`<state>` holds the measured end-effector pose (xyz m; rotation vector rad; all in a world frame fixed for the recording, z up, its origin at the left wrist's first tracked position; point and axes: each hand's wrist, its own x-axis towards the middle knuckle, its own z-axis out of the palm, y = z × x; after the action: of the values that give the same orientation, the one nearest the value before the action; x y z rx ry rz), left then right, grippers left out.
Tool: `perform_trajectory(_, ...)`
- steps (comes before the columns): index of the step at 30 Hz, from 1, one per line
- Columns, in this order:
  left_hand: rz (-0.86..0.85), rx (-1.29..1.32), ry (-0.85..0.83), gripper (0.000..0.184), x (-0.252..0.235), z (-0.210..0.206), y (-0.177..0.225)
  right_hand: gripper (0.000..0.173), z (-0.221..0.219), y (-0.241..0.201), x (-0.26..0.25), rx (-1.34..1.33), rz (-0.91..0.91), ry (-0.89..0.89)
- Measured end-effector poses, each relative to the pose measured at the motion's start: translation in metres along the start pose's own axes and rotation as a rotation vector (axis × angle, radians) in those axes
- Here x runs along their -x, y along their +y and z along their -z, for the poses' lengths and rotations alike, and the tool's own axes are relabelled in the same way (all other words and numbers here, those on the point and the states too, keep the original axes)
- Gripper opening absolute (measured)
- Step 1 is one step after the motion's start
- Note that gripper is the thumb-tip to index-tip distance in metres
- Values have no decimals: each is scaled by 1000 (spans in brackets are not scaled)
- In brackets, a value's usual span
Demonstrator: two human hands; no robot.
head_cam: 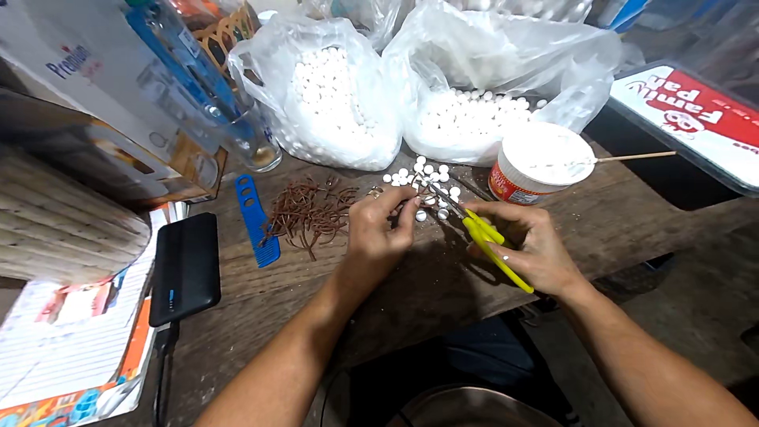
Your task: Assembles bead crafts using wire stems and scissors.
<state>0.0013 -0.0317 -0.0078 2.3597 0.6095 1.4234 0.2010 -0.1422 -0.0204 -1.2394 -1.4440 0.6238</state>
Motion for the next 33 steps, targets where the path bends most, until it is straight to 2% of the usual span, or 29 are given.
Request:
perform_trajectory(6, 17, 12, -3, 13, 0, 0, -1, 33, -2, 2, 0, -29, 38, 40)
perform_trajectory(10, 101, 81, 1, 13, 1, 2, -4, 37, 9, 3, 1, 49, 59, 93)
perform_trajectory(12, 161, 123, 31, 11, -1, 5, -4, 44, 18, 1, 4, 239, 98, 44)
perform_trajectory(15, 219, 169, 45, 9, -4, 8, -3, 40, 14, -14, 13, 522, 164, -103)
perform_trajectory(18, 221, 156, 71, 9, -6, 9, -1, 36, -10, -18, 20, 582, 249, -191)
perform_trajectory(21, 228, 160, 72, 9, -6, 9, 0, 30, -18, -15, 21, 588, 340, -168)
perform_trajectory(24, 273, 149, 43, 10, -6, 9, 0, 25, -2, -21, 20, 599, 322, -84)
perform_trajectory(26, 267, 161, 18, 11, -5, 8, -2, 26, 17, -24, 23, 595, 285, 37)
perform_trajectory(28, 255, 207, 18, 12, -4, 5, -2, 30, 40, -26, 28, 567, 178, 149)
perform_trajectory(30, 253, 267, 43, 12, -5, 3, 2, 25, 63, -22, 31, 475, 17, 247)
perform_trajectory(32, 242, 320, 56, 13, -9, 1, 9, 11, 81, -12, 27, 302, -60, 386)
perform_trajectory(33, 237, 338, 54, 12, -12, -2, 14, 16, 88, -8, 22, 226, -69, 440)
